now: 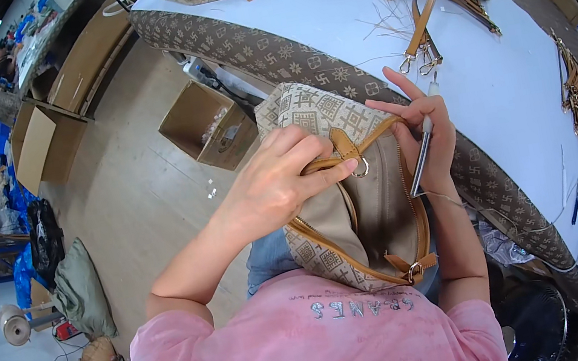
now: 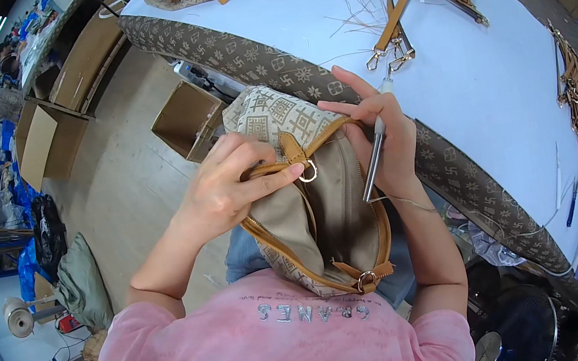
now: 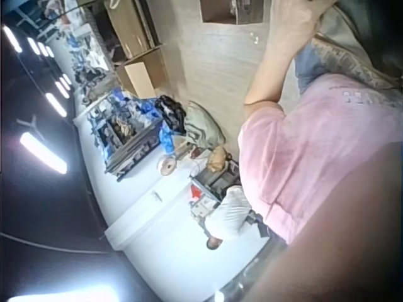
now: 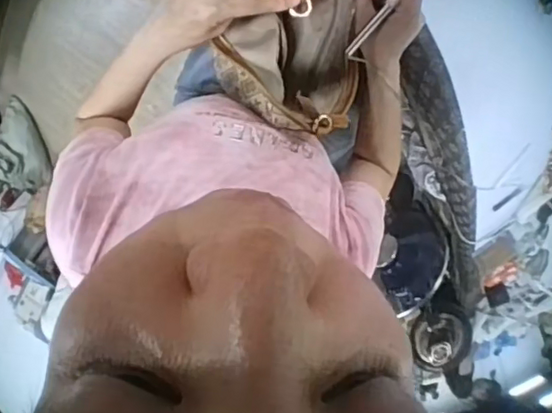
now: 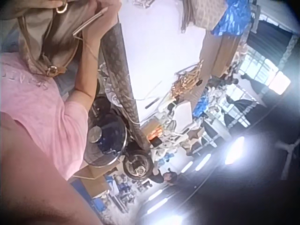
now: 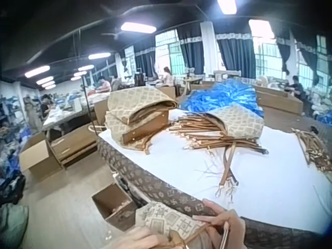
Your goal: Applying edge finishing liquid to the leather trim of a handbag using an applicator pen.
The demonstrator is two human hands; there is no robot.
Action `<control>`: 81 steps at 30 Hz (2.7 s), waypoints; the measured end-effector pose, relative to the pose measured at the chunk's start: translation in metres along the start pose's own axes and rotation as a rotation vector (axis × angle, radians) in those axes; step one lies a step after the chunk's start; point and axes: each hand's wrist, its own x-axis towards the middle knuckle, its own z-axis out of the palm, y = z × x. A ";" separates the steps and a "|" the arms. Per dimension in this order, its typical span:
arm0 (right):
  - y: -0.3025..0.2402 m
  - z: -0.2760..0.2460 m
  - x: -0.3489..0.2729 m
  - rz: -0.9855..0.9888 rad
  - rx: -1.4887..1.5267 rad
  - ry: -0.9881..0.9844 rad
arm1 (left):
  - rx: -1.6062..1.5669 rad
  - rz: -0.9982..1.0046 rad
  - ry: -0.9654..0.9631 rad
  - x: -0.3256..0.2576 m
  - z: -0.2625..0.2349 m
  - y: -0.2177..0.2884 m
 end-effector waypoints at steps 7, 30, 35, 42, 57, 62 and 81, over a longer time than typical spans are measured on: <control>0.009 -0.002 -0.002 -0.025 0.023 0.029 | -0.167 -0.007 0.054 0.003 0.005 -0.007; -0.027 0.027 0.016 -0.352 -0.469 -0.017 | -0.620 -0.526 0.212 0.040 0.008 -0.015; -0.026 0.027 0.013 -0.311 -0.225 0.017 | -0.563 -0.444 0.154 0.035 0.014 -0.020; -0.030 0.016 0.005 -0.075 0.564 -0.053 | -0.838 -0.553 0.244 0.030 0.025 -0.028; -0.022 0.009 0.007 0.086 0.279 -0.065 | -0.802 -0.380 0.028 0.031 0.005 -0.034; -0.025 0.012 0.008 0.138 0.298 0.007 | -0.825 -0.418 0.015 0.030 0.006 -0.036; -0.019 0.014 0.009 0.134 0.224 -0.028 | -0.790 -0.363 0.033 0.030 0.007 -0.038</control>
